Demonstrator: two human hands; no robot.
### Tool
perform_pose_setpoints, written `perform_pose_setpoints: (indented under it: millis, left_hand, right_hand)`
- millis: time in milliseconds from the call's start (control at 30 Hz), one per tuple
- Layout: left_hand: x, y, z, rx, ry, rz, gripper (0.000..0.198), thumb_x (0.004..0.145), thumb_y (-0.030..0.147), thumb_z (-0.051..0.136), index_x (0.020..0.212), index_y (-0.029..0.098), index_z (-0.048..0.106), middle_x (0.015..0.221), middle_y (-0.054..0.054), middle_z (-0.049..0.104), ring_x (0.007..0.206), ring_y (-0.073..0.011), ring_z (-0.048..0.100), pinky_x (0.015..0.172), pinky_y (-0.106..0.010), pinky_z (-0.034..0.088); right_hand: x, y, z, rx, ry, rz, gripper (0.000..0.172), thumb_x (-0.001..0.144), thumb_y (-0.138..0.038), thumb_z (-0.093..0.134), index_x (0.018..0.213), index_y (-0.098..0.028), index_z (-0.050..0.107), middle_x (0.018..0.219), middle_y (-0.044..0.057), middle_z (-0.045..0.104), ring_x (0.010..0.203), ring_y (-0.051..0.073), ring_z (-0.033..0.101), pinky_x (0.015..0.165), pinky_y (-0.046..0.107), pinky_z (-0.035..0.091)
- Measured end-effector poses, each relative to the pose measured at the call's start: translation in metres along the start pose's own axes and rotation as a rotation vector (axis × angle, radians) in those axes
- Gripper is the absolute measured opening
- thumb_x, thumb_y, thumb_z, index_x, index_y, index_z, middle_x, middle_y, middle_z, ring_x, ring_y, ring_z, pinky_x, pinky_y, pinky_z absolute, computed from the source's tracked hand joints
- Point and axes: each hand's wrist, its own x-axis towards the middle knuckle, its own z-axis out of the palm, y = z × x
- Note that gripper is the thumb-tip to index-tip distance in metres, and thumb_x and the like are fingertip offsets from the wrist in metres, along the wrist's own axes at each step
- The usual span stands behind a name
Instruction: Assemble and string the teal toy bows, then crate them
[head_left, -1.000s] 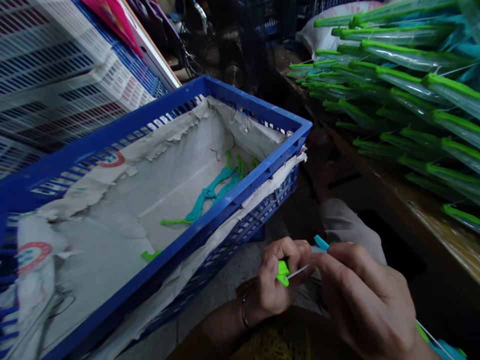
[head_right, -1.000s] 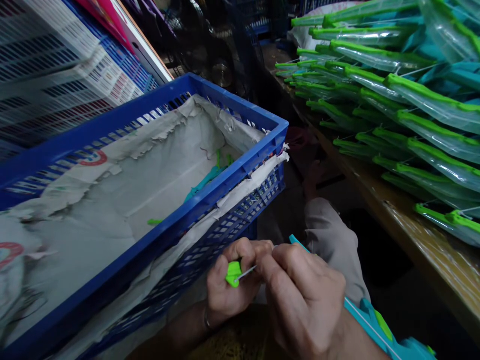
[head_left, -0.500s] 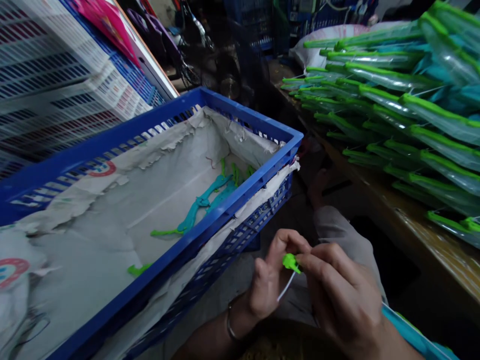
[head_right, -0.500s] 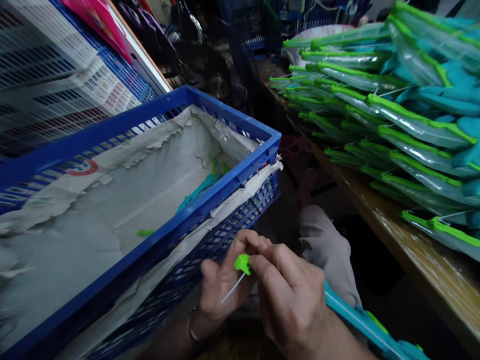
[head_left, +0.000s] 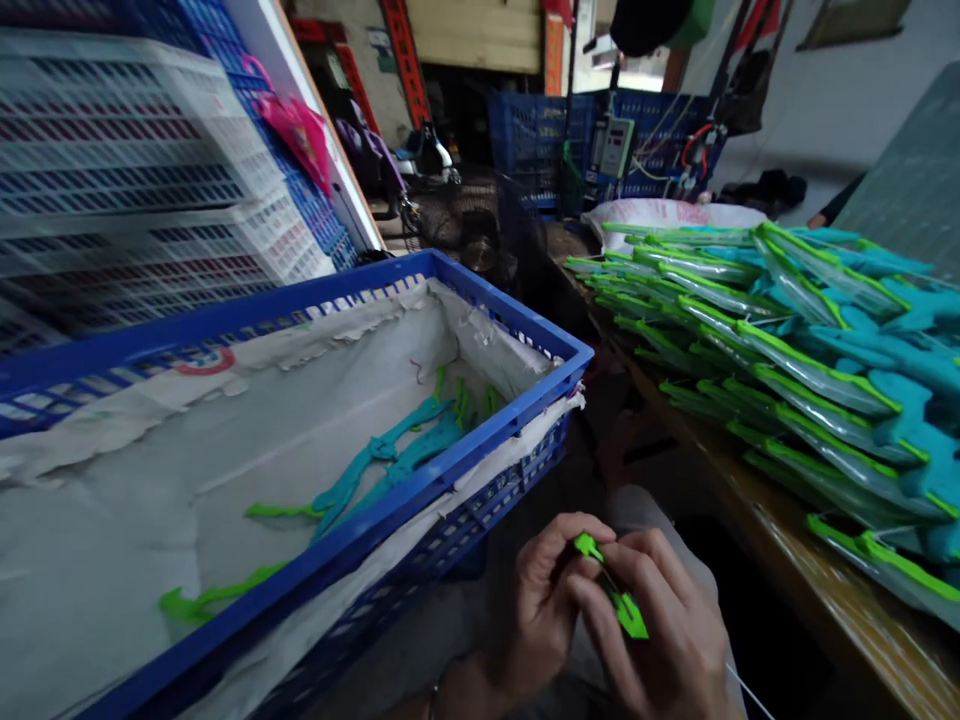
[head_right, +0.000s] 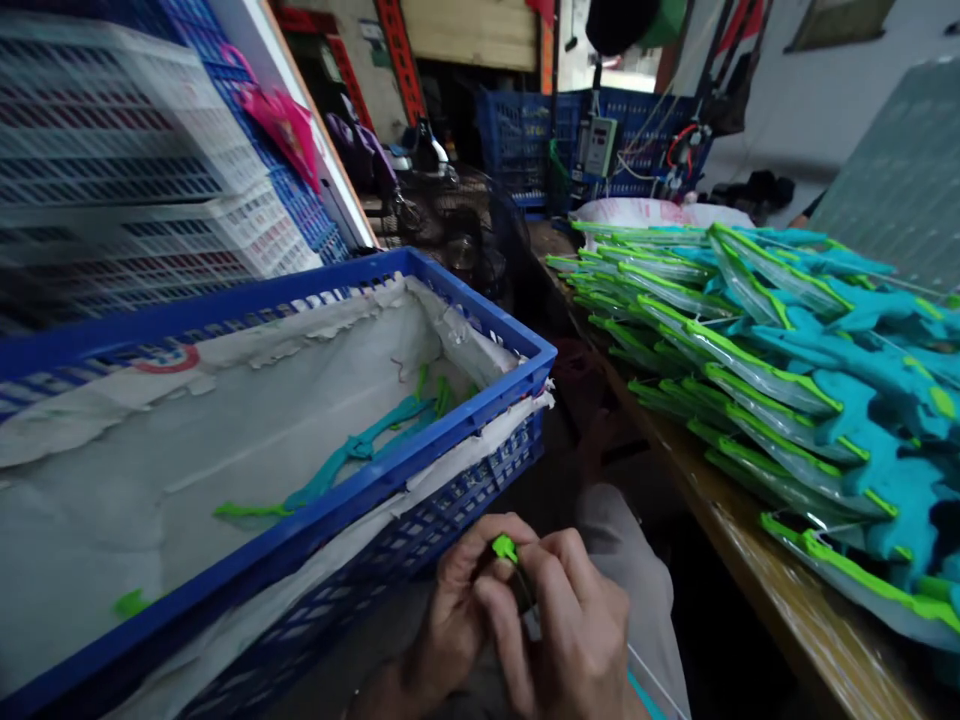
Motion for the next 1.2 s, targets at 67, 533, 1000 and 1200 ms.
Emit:
perform_pose_setpoints:
  millis: [67, 533, 1000, 1200]
  left_hand:
    - [0.0, 0.003, 0.004, 0.083, 0.005, 0.007, 0.019, 0.107, 0.035, 0.053, 0.118, 0.028, 0.068, 0.093, 0.001, 0.069, 0.08, -0.0116, 0.061, 0.076, -0.02, 0.048]
    - [0.018, 0.005, 0.013, 0.054, 0.041, 0.027, 0.023, 0.108, 0.042, 0.048, 0.111, 0.021, 0.058, 0.081, 0.002, 0.058, 0.069, -0.011, 0.055, 0.064, -0.022, 0.045]
    - [0.024, 0.009, 0.009, 0.236, 0.012, 0.027, 0.024, 0.108, 0.041, 0.046, 0.102, 0.021, 0.058, 0.087, -0.001, 0.058, 0.081, -0.0152, 0.058, 0.073, -0.027, 0.045]
    - [0.026, 0.011, 0.012, 0.235, -0.006, 0.017, 0.027, 0.108, 0.043, 0.045, 0.102, 0.02, 0.057, 0.083, 0.0, 0.059, 0.073, -0.0143, 0.056, 0.066, -0.026, 0.045]
  right_hand:
    - [-0.002, 0.005, 0.002, -0.053, 0.042, 0.007, 0.011, 0.102, -0.009, 0.056, 0.108, -0.015, 0.063, 0.087, 0.005, 0.06, 0.067, 0.011, 0.061, 0.06, 0.021, 0.051]
    - [0.007, 0.014, -0.006, -0.101, 0.034, -0.042, 0.02, 0.106, -0.03, 0.059, 0.12, -0.014, 0.059, 0.09, 0.005, 0.064, 0.073, 0.012, 0.064, 0.065, 0.019, 0.054]
    - [-0.002, 0.021, -0.01, -0.059, 0.065, -0.032, 0.017, 0.099, -0.003, 0.06, 0.109, -0.017, 0.06, 0.094, 0.005, 0.064, 0.079, 0.01, 0.065, 0.069, 0.015, 0.055]
    - [0.004, 0.02, -0.016, -0.042, 0.053, -0.057, 0.023, 0.098, 0.0, 0.055, 0.111, -0.017, 0.064, 0.097, 0.008, 0.065, 0.083, 0.013, 0.065, 0.071, 0.021, 0.056]
